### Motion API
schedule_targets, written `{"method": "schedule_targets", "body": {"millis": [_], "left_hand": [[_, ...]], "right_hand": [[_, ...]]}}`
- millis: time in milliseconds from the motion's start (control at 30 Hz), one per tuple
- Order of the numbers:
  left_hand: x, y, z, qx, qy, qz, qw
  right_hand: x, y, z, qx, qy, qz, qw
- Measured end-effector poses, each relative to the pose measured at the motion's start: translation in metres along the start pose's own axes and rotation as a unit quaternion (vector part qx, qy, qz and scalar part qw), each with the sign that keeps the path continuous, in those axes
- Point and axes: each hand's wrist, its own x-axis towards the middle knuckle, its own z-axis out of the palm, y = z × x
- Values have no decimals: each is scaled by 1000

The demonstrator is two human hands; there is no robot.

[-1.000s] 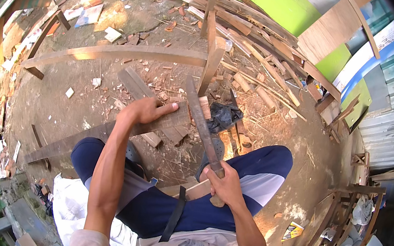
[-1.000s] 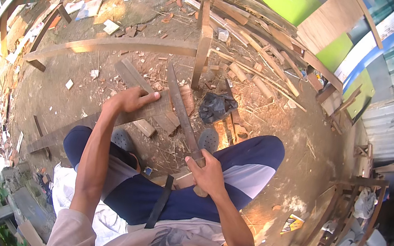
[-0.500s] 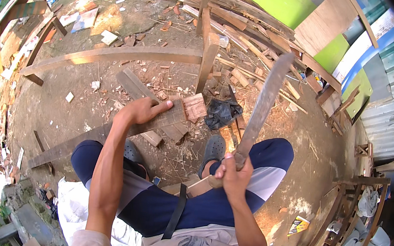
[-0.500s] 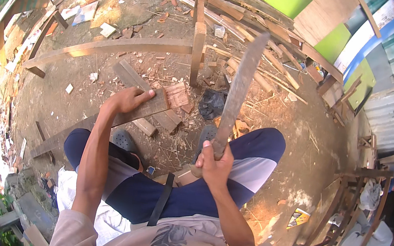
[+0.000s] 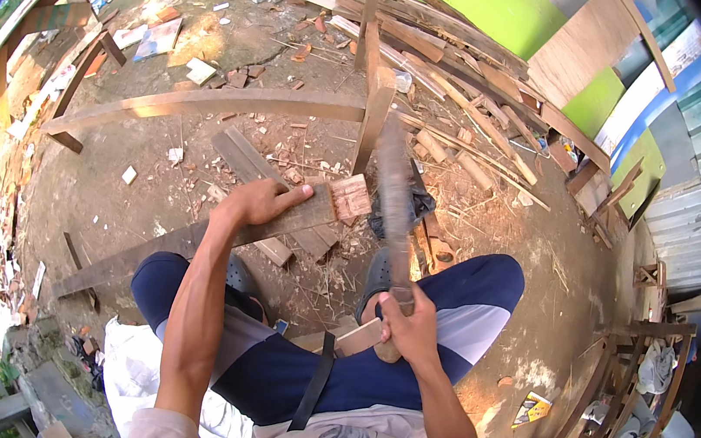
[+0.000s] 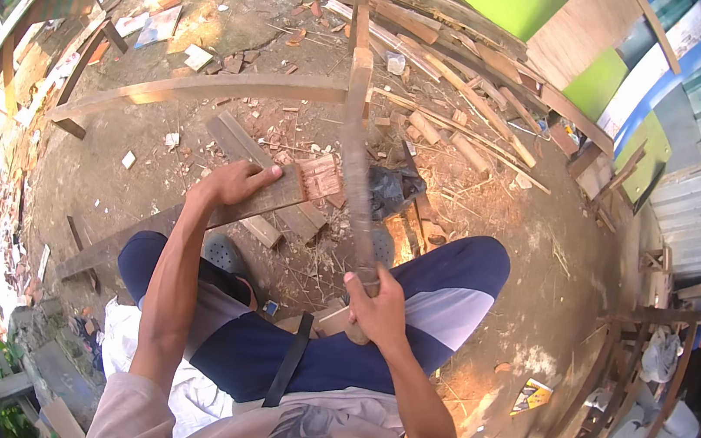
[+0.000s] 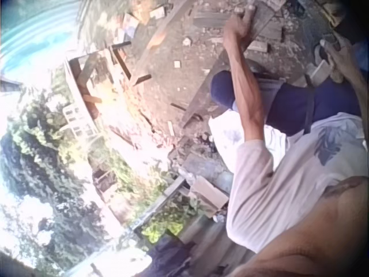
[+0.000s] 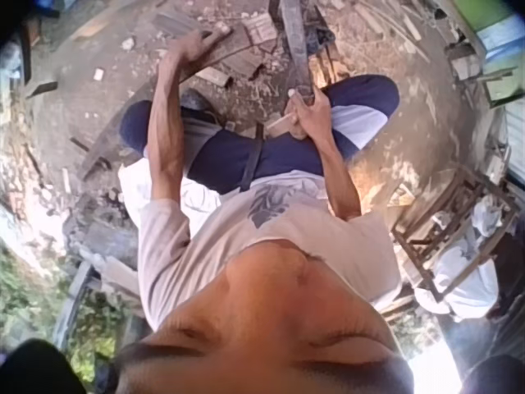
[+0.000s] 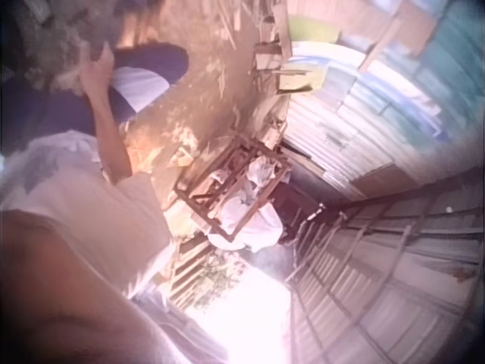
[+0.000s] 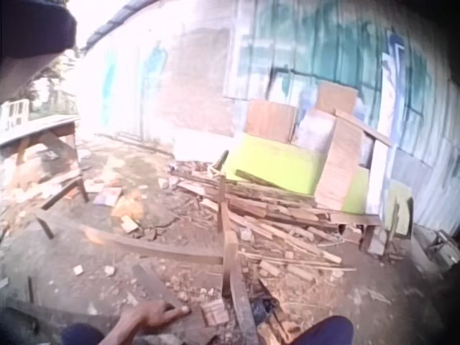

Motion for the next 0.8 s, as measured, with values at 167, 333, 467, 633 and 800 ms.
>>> {"method": "schedule_targets", "body": {"millis": [167,333,467,633,800], "left_hand": [[-4,7,-3,-35,-7,15,999],[0,1,2,-38,4,8,999],[-2,5,-4,-31,-14,6,999],[-2,2,-3,-39,-5,-2,999],[-2,1,0,-24,-11,-11,1000]], "right_hand": [[5,21,3,-34,6,10,999],[-4,6,-1,64,25,-2,998],[11,17,3,-142,-8,48,989],[0,11,-1,76,28,-7,997],[12,15,-1,-101,-58,57,992]]}}
